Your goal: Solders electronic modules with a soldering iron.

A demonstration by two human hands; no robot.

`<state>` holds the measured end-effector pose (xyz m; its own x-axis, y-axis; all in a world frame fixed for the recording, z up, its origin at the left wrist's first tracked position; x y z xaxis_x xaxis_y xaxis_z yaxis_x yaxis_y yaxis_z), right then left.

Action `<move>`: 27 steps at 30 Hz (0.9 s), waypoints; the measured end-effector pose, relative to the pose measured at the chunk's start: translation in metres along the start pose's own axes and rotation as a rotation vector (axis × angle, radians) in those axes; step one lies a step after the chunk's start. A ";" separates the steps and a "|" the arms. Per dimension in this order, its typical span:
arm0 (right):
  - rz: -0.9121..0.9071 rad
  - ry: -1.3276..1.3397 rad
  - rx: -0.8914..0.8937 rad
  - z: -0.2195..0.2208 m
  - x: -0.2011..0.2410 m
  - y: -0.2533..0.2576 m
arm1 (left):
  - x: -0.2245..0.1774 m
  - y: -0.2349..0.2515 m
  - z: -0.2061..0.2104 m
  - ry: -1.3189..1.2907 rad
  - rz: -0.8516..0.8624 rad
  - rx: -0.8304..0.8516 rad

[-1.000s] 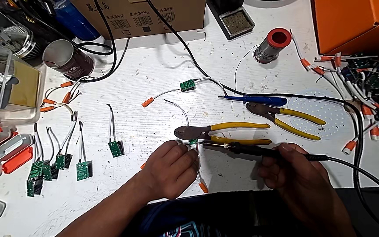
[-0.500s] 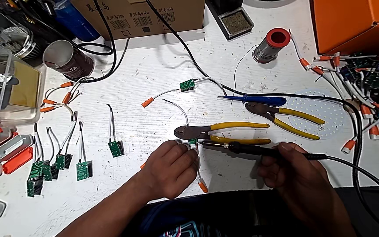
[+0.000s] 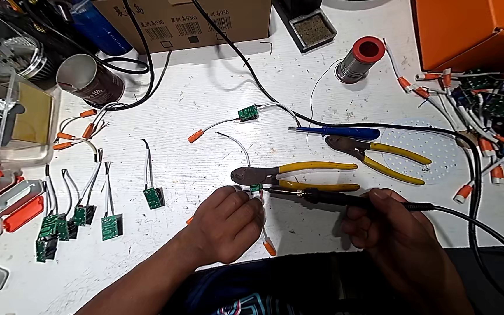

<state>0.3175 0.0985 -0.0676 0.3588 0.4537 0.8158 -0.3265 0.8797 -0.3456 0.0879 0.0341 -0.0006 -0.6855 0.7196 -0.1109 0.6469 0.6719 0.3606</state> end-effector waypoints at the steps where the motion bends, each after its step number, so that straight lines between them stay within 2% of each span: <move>1: -0.001 0.001 -0.003 0.000 0.000 0.000 | 0.000 0.000 0.000 0.000 -0.001 0.000; 27: -0.017 0.090 -0.012 -0.006 -0.002 -0.001 | 0.001 -0.001 0.000 -0.004 0.000 -0.001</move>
<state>0.3222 0.0973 -0.0711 0.4413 0.4490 0.7769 -0.3097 0.8888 -0.3377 0.0868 0.0344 -0.0012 -0.6840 0.7204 -0.1143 0.6468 0.6715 0.3616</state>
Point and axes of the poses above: each hand's wrist, its own y-axis towards the middle knuckle, its own z-axis out of the palm, x = y × z, the point moved 10 cm from there along y, towards the middle knuckle, and after that the axes turned 15 degrees about x, right-handed, at the moved point
